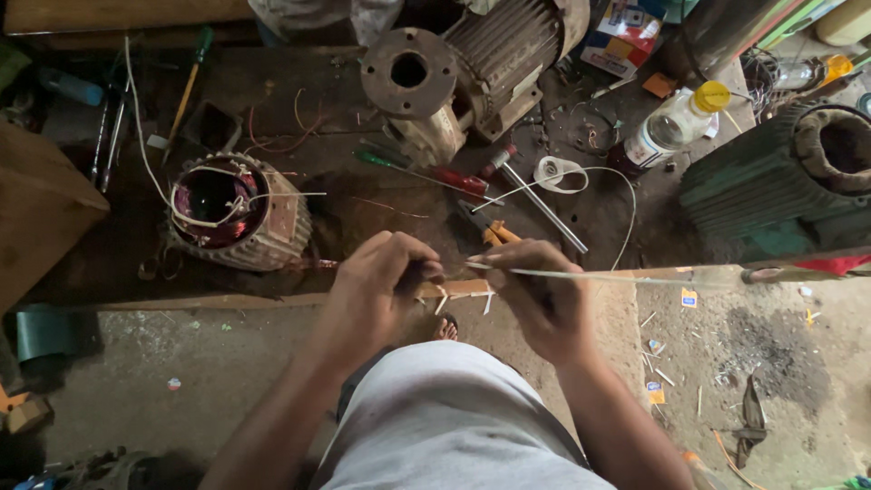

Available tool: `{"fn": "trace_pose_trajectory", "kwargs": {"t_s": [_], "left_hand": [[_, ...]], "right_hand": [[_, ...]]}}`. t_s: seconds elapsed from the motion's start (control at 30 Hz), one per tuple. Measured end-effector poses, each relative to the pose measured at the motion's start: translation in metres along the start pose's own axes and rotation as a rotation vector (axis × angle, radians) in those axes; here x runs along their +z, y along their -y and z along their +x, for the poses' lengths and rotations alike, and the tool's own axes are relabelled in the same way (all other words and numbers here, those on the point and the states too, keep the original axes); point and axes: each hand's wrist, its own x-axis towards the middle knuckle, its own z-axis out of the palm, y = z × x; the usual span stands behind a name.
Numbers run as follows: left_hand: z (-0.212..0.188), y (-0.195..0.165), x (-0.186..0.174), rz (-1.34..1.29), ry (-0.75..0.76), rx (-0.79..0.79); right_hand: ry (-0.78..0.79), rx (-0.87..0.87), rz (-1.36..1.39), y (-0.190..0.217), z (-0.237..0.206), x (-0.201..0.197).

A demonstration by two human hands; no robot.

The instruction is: The person rewinds an electric motor stator at a cluttered workbench, threading insulated copper wire by hand into the slots of the stator core and pressing the windings down into place. They occasionally pick up, position, and set down lengths of wire and use pliers to help seat the wire, working around other motor parts and hand tools on the bench.

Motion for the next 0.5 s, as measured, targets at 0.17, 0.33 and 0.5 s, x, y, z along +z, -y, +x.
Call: {"fn": "trace_pose_trajectory", "kwargs": {"t_s": [0.17,0.33,0.5], "left_hand": [[0.001,0.004,0.008,-0.025,0.012,0.008],[-0.008,0.020,-0.006,0.197,0.073,-0.049],[-0.015,0.043,-0.018,0.132,-0.054,0.000]], "right_hand": [[0.103,-0.020,-0.063,-0.013,0.007,0.021],[0.098,0.080,-0.021,-0.014,0.007,0.015],[-0.022,0.167,0.164,-0.015,0.008,0.011]]}}
